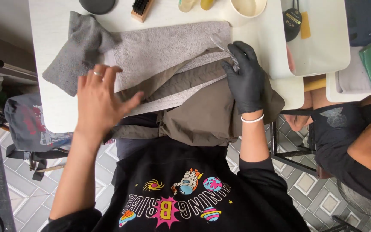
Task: Cleaning and restoring a bag strap using cleaning solution, a small applicator, and a brush.
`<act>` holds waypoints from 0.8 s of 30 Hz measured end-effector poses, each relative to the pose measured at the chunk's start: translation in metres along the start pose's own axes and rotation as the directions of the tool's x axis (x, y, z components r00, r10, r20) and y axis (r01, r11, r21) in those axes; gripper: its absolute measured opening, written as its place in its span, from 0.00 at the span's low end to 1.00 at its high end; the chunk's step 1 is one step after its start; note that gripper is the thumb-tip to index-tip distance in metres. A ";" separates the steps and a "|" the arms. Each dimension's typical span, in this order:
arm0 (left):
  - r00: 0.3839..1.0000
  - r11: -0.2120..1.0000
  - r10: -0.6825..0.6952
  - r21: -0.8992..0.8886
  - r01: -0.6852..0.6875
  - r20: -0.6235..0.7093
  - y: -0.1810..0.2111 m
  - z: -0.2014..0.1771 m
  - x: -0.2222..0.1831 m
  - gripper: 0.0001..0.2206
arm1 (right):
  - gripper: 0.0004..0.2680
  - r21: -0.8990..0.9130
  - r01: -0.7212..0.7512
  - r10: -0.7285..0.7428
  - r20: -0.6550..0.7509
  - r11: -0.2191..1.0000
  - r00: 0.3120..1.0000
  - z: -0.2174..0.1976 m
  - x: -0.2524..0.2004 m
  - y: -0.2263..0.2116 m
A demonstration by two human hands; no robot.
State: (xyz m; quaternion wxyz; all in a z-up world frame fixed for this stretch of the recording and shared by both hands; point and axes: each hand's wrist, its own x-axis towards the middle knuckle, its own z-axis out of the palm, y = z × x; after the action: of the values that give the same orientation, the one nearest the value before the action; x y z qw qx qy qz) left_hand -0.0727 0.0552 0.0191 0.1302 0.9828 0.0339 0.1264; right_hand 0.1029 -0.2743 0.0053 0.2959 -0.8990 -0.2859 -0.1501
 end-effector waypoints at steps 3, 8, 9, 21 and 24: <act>0.998 0.993 -0.040 0.110 0.044 -0.039 -0.003 0.027 -0.022 0.27 | 0.10 0.048 0.008 -0.010 0.044 0.999 0.999 0.016 0.011 0.020; 0.998 0.998 0.056 0.022 -0.055 -0.032 0.002 0.029 -0.033 0.20 | 0.08 -0.168 0.057 -0.043 0.087 0.984 0.995 0.021 0.019 0.034; 0.996 0.996 0.080 0.031 -0.079 -0.034 0.001 0.028 -0.034 0.20 | 0.08 -0.170 0.054 -0.037 0.101 0.984 0.994 0.019 0.022 0.034; 0.989 0.876 -0.113 -0.460 0.145 0.096 0.011 0.014 0.001 0.12 | 0.05 -0.371 -0.102 0.201 0.239 0.923 0.950 0.009 0.042 0.037; 0.978 0.999 0.024 -0.020 -0.029 -0.208 0.009 0.028 -0.001 0.10 | 0.09 -0.223 -0.127 0.174 0.204 0.966 0.963 0.006 0.046 0.018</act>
State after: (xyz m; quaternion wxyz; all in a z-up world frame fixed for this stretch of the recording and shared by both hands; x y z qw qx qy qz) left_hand -0.0658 0.0390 -0.0046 0.1356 0.9631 0.0328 0.2303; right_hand 0.1506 -0.2635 0.0128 0.1771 -0.9553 -0.2303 -0.0546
